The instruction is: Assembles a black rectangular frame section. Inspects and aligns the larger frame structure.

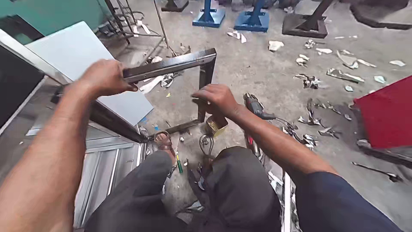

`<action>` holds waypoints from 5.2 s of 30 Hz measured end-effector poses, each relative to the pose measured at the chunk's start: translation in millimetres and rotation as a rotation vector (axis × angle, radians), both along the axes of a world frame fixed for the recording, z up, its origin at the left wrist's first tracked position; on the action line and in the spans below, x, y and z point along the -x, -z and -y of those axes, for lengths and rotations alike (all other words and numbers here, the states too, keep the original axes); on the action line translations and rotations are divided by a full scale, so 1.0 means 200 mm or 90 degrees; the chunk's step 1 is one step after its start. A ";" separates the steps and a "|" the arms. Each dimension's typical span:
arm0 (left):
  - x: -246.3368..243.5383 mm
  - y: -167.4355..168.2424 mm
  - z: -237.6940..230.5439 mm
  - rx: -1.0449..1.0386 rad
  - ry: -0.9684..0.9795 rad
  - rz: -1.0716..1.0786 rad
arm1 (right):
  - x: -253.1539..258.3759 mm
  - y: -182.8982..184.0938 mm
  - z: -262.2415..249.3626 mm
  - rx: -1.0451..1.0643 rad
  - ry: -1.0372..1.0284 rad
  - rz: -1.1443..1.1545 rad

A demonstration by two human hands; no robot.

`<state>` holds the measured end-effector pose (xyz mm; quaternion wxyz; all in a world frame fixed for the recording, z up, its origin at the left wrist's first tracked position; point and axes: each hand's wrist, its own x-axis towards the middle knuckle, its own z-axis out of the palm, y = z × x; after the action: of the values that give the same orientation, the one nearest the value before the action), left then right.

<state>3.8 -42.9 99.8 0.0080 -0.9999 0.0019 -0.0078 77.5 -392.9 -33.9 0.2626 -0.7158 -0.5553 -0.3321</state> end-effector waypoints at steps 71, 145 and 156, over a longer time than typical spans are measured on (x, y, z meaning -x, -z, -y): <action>0.00 0.05 -0.04 0.016 -0.076 -0.005 | -0.39 1.44 0.22 0.588 0.424 -0.726; -0.01 0.03 0.00 0.003 -0.072 -0.011 | -0.06 -0.12 -0.25 -0.560 0.151 -0.600; 0.00 0.04 0.01 0.000 -0.089 0.001 | -0.07 -0.15 -0.22 -0.530 0.159 -0.590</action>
<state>3.3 -45.7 92.7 0.0085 -0.9976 -0.0682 -0.0079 90.6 -348.0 -3.7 0.6914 -0.6826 -0.1203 -0.2040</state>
